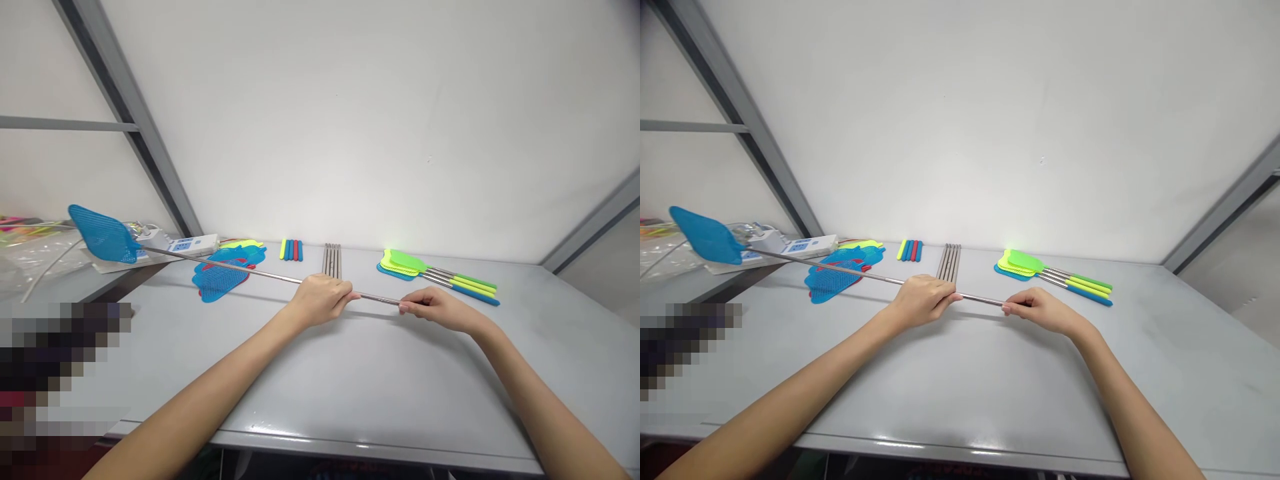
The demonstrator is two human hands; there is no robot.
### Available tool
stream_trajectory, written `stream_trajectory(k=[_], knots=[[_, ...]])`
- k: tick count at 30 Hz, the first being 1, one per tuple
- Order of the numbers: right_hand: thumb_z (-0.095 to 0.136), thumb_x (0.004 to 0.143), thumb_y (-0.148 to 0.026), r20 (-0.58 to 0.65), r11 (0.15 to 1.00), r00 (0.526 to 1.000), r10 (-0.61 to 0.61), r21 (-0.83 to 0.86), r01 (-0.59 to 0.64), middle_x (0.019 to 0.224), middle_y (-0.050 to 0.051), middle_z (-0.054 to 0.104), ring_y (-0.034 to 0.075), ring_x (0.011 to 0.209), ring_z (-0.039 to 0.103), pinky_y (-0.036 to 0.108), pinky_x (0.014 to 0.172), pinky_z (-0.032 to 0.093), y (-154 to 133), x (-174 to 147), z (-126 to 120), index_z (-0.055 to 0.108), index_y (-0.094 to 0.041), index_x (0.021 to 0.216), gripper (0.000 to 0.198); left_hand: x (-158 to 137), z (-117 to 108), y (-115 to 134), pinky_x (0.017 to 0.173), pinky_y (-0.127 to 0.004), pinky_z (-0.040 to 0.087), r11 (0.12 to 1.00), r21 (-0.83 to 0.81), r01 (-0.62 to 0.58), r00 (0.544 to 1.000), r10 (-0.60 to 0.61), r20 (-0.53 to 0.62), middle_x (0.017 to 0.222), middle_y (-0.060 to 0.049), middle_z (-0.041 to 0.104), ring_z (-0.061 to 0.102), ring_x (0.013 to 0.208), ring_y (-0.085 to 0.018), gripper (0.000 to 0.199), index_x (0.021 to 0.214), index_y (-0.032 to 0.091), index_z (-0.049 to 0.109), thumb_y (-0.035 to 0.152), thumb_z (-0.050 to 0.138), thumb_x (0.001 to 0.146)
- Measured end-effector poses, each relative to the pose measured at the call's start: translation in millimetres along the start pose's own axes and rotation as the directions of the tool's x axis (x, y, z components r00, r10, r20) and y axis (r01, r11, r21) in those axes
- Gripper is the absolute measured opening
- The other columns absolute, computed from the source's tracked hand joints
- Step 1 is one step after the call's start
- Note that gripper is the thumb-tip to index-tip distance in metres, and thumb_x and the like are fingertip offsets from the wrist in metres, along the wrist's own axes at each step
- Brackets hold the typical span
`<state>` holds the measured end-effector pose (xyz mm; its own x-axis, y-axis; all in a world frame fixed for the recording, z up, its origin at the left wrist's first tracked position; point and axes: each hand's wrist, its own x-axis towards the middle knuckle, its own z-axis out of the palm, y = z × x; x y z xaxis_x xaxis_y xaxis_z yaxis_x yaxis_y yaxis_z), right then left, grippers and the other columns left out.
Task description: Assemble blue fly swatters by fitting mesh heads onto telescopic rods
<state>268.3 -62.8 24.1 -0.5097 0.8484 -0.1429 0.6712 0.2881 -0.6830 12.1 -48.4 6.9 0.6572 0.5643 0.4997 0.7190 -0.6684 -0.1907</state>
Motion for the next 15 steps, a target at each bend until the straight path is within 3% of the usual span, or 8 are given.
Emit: stream_trajectory(k=[6,15], knots=[[0.039,0.078,-0.052,-0.119,0.991,0.987,-0.112,-0.089,0.101,0.056,-0.002,0.027,0.009,0.053,0.02,0.023,0.047,0.016,1.1,0.1,0.7,0.049,-0.017,0.061,0.04,2.9,-6.2,2.8,0.045,-0.024,0.018,0.997,0.016,0.078,0.995,-0.078,0.059,0.054,0.002,0.057,0.053,0.05,-0.011,0.037,0.061,0.018,0.046,0.036,0.028,0.088],[0.042,0.074,-0.057,-0.292,0.973,0.946,-0.143,-0.218,0.079,0.06,0.0,0.053,0.013,0.055,0.04,0.023,0.049,0.03,1.8,-0.3,2.1,0.065,-0.02,0.072,0.043,4.9,-13.4,3.8,0.044,-0.024,0.012,0.986,-0.01,0.166,0.978,-0.163,0.131,0.052,0.002,0.056,0.051,0.048,-0.011,0.04,0.06,0.019,0.049,0.038,0.027,0.087]])
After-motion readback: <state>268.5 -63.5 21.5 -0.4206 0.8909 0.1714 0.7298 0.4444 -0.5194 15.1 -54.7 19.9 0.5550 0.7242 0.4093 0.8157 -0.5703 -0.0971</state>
